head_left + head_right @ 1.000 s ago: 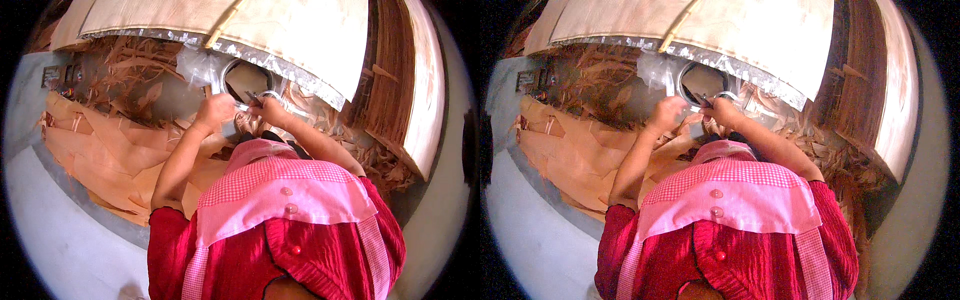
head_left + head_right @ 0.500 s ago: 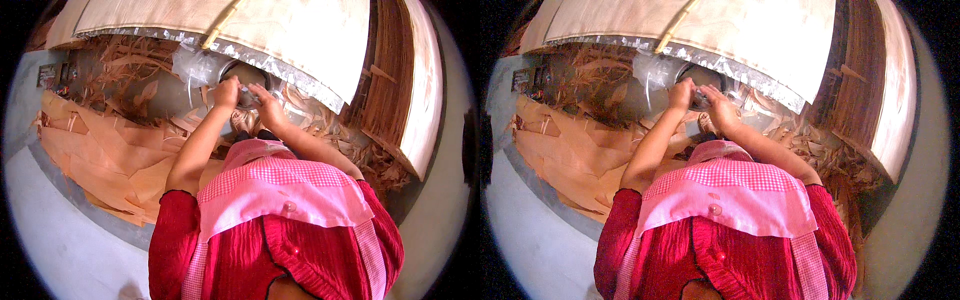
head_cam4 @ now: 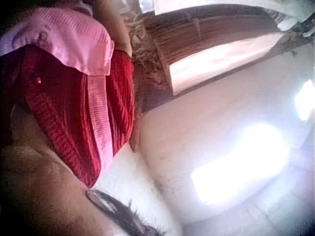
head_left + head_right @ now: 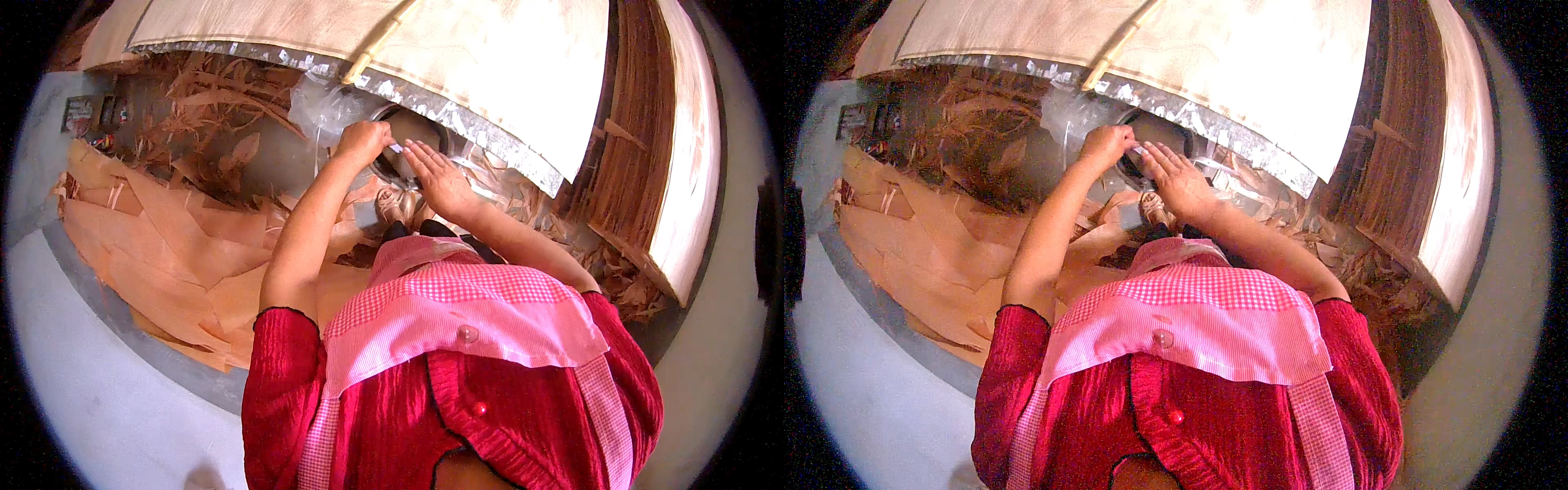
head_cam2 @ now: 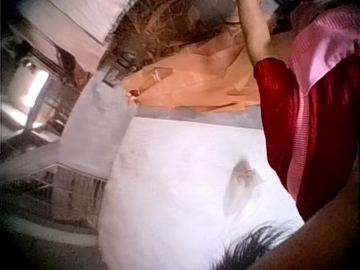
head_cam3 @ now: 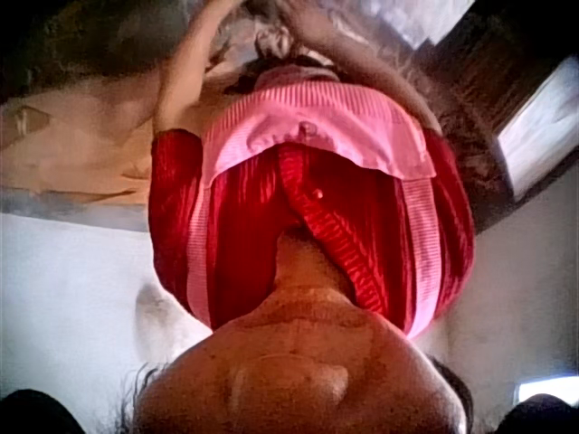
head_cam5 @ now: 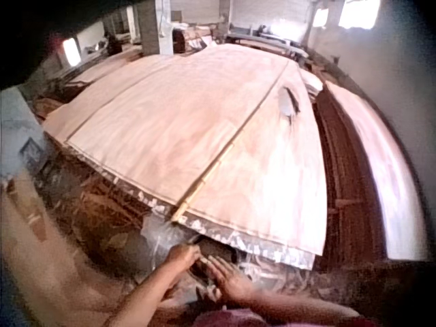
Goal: The person applies adhesive from a small container to a strip of wood veneer and then places and presses the veneer onto a larger wood panel, using a thin rod to apply pressure and a utility knife to trim excess material.
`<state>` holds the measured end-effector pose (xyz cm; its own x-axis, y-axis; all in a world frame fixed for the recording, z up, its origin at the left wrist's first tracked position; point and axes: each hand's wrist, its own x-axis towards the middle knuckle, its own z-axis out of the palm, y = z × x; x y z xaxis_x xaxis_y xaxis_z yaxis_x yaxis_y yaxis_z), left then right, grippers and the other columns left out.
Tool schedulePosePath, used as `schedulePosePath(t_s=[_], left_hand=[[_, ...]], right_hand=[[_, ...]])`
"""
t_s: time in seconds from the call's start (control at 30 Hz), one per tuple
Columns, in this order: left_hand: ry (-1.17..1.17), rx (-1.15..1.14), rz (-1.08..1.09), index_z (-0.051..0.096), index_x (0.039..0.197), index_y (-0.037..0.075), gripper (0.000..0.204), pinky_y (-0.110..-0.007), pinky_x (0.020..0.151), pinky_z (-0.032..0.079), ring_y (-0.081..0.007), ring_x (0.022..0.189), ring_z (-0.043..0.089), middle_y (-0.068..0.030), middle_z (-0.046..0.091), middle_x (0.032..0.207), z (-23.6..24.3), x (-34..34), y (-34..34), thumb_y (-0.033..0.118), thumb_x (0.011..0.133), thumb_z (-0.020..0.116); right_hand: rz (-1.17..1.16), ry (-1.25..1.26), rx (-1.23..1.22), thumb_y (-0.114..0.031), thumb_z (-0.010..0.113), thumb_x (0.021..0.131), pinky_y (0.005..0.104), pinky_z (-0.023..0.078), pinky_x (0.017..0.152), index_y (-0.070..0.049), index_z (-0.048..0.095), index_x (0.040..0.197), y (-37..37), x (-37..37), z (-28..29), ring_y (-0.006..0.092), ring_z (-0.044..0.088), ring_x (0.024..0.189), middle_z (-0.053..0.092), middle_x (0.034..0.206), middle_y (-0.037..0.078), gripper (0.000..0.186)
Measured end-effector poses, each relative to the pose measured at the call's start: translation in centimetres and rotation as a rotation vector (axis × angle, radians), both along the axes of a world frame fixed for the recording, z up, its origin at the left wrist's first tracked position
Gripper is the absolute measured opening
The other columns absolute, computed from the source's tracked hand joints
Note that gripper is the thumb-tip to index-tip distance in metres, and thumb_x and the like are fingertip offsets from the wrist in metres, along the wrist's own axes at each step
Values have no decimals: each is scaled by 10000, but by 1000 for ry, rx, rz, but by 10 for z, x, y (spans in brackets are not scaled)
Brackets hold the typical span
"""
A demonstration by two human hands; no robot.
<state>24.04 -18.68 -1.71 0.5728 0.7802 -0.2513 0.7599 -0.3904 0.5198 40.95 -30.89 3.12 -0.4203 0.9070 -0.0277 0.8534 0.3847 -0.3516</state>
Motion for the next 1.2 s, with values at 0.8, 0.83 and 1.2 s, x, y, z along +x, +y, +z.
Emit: schedulePosePath(t_s=[0.8, 0.83, 1.2], left_hand=[[618, 368, 784, 571, 832, 59, 127, -397, 564, 467, -291, 646, 603, -145, 614, 718, 113, -252, 43, 161, 804, 502], [396, 304, 707, 569, 810, 42, 181, -375, 569, 456, -265, 646, 582, -130, 594, 717, 114, -249, 33, 190, 830, 467], [-828, -639, 352, 488, 880, 46, 177, -250, 524, 442, -107, 597, 566, -42, 585, 696, 98, -73, -24, 26, 752, 609]], right_hand=[[62, -351, -132, -99, 442, 766, 437, 309, 975, -22, 430, 1207, 14, -14, -12, 271, 340, 1224, 404, 1285, 104, 448], [51, -120, -118, -87, 464, 759, 422, 324, 967, -36, 428, 1212, 16, -18, -5, 277, 349, 1215, 402, 1288, 106, 457], [-382, 1195, -1169, -149, 524, 858, 264, 472, 627, -8, 511, 1079, 38, -56, 46, 135, 570, 705, 599, 809, 59, 263]])
